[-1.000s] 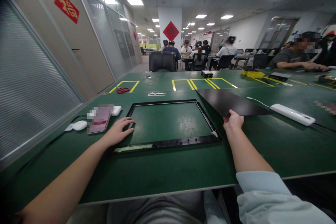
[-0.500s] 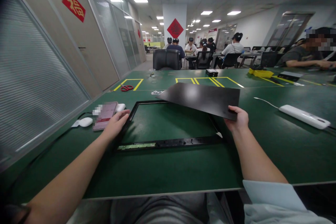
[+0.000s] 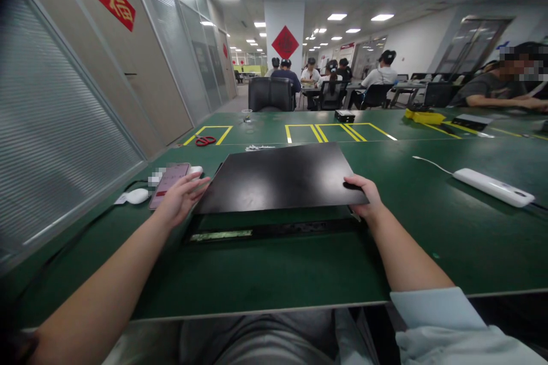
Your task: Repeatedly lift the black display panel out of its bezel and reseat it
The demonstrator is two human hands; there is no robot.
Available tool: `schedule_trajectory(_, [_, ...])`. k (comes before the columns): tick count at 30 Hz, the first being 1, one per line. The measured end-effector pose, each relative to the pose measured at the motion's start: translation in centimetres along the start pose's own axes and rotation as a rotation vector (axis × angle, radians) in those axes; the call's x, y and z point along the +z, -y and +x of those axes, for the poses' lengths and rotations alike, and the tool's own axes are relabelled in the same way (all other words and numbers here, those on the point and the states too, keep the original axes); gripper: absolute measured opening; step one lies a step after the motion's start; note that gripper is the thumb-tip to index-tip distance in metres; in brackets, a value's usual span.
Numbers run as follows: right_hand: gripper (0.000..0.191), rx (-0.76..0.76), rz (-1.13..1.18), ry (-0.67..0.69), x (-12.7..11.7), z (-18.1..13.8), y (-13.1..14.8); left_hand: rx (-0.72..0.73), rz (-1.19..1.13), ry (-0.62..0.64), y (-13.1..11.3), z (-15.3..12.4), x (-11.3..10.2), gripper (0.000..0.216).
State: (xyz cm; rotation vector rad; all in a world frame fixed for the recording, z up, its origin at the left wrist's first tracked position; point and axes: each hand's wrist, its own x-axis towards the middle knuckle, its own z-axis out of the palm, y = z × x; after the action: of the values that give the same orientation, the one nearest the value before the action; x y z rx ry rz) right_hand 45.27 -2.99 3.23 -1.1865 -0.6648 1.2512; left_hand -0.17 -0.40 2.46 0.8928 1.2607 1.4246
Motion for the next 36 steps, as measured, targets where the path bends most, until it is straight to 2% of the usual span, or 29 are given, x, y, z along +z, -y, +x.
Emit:
schedule_trajectory(3, [0.018,0.013,-0.029,0.042,0.1,0.0,-0.2,-0.04,0.005,-0.109,-0.1,0.3,0.0,0.036])
schedule_trajectory(7, [0.017,0.072,-0.031,0.082,0.2,-0.2,-0.2,0.001,0.065,-0.208,0.0,0.7,-0.2,0.04])
schedule_trajectory(14, [0.024,0.116,-0.148,0.153,-0.2,-0.1,0.2,-0.142,0.052,-0.166,-0.4,0.5,-0.5,0.055])
schedule_trajectory(17, [0.026,0.067,-0.264,0.112,-0.8,0.4,-0.1,-0.092,0.002,-0.174,-0.2,0.5,-0.4,0.051])
schedule_trajectory(22, [0.03,-0.074,-0.484,-0.072,-1.4,1.8,-1.0,0.035,0.008,-0.18,0.5,0.8,0.2,0.046])
schedule_trajectory(26, [0.039,-0.164,-0.666,-0.138,-2.0,2.3,-1.2,0.049,0.044,-0.147,1.0,1.0,0.0,0.048])
schedule_trajectory(29, [0.046,-0.182,-0.751,-0.135,-2.4,2.4,-1.2,0.07,0.119,-0.103,1.3,1.2,-0.5,0.05])
schedule_trajectory(33, [0.038,-0.214,-0.796,-0.168,-2.7,2.6,-1.2,0.14,0.261,-0.027,1.8,1.3,-0.9,0.054])
schedule_trajectory(36, [0.033,-0.228,-0.815,-0.182,-2.7,2.7,-1.2,0.212,0.466,0.036,2.0,1.1,-0.7,0.051])
